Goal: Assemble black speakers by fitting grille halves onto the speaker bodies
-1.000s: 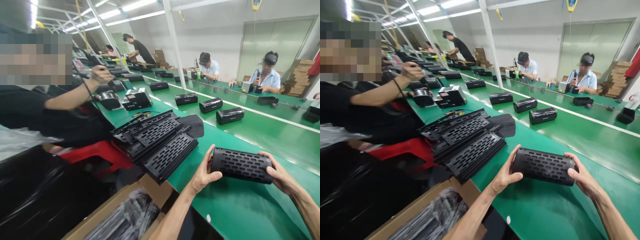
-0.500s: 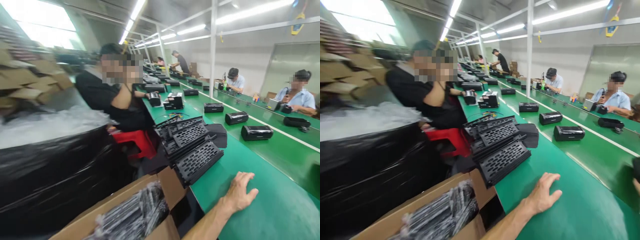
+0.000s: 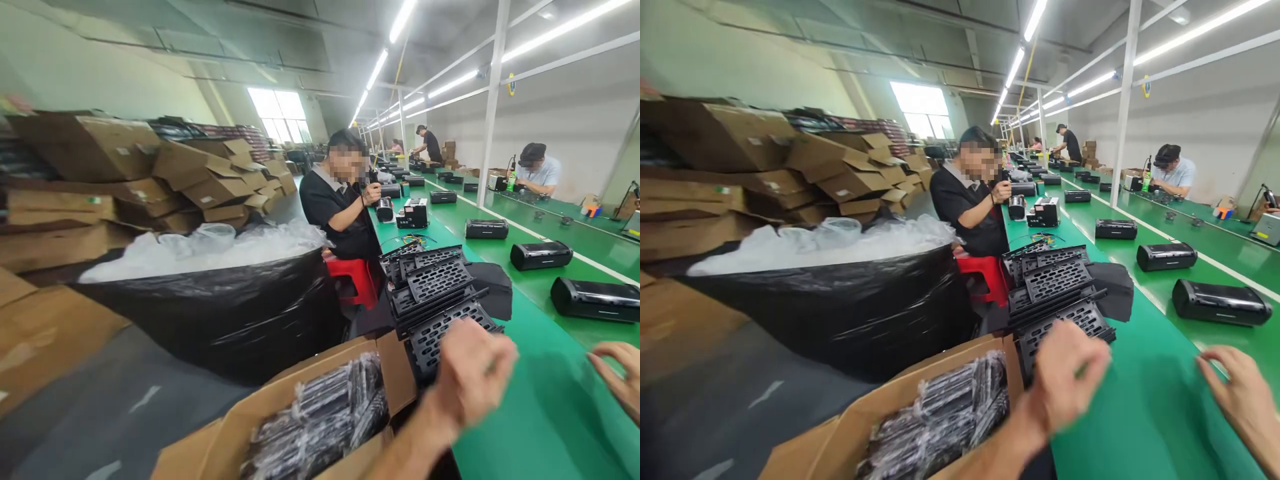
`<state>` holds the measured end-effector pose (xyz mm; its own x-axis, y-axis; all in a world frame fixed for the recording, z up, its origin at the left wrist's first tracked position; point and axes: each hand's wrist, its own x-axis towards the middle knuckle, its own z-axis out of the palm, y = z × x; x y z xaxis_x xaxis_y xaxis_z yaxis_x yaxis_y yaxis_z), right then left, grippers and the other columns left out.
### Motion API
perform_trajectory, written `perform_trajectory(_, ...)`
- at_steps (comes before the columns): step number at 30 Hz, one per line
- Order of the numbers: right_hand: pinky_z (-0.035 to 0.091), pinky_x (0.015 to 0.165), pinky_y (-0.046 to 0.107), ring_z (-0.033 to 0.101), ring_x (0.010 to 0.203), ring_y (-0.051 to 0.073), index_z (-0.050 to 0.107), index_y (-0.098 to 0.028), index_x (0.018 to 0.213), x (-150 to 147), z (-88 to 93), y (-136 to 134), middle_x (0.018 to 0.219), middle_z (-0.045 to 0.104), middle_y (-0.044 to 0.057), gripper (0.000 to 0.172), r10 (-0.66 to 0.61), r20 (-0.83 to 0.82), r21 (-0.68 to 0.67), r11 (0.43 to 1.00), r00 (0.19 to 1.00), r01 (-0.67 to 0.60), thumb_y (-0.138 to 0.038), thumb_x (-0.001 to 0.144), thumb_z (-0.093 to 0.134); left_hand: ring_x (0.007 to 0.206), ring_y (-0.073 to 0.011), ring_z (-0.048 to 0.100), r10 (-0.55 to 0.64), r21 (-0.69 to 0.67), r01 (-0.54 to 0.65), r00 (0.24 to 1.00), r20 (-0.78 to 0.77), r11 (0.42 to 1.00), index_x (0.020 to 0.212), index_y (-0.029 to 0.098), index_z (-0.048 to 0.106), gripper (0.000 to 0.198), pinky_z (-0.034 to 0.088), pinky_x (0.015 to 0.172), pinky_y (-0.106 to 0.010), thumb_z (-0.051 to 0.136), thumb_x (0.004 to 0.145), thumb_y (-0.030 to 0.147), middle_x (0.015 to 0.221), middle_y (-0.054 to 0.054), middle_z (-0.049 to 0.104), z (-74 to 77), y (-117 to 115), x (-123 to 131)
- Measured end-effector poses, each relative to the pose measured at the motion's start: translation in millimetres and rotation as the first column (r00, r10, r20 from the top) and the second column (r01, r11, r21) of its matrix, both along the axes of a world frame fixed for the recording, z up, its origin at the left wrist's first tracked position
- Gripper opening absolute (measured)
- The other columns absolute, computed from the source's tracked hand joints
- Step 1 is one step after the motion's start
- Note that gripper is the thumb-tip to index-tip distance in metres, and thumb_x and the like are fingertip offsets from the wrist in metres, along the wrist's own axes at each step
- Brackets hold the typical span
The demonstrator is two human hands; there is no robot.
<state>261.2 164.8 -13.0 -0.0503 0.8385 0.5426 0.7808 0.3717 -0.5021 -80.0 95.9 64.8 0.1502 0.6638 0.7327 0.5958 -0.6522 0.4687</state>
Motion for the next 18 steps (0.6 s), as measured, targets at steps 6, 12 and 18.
perform_trajectory(6, 0.051, 0.092, 0.042, 0.066, 0.102, 0.029, 0.076, -0.022, 0.098, -154.7, 18.9, 93.0, 0.105, 0.072, 0.012, 0.022, 0.176, 0.209, -0.282, 0.953, 0.962, -0.113, -0.037, 0.099, 0.059, 0.102, -0.0351, 0.062, 0.542, -0.157, -0.565, 0.824, -0.167, 0.810, 0.095, 0.024, 0.080, 0.027, 0.047, 0.096, -0.047, 0.081, 0.078, 0.045, 0.101, -0.013, 0.076, 64.4, 91.3, -151.5)
perform_trajectory(12, 0.045, 0.085, 0.033, 0.064, 0.100, 0.024, 0.077, -0.019, 0.094, -179.8, 20.0, 110.9, 0.106, 0.070, 0.011, 0.021, 0.142, 0.223, -0.369, 0.928, 0.964, -0.051, -0.028, 0.102, 0.061, 0.093, -0.0314, 0.067, 0.430, -0.225, -0.485, 0.867, -0.253, 0.845, 0.079, 0.026, 0.080, 0.017, 0.052, 0.090, -0.042, 0.072, 0.080, 0.042, 0.092, -0.009, 0.080, 44.2, 130.1, -185.7)
perform_trajectory(18, 0.045, 0.088, 0.031, 0.063, 0.108, 0.024, 0.073, -0.019, 0.097, -106.7, 42.6, 79.9, 0.113, 0.070, 0.011, 0.027, 0.060, 0.224, -0.358, 0.934, 0.973, 0.024, -0.031, 0.106, 0.050, 0.088, -0.0258, 0.071, 0.390, 0.009, -0.391, 0.919, 0.060, 0.920, 0.088, 0.024, 0.081, 0.026, 0.055, 0.089, -0.039, 0.069, 0.086, 0.047, 0.094, -0.006, 0.079, 89.4, 107.4, -181.5)
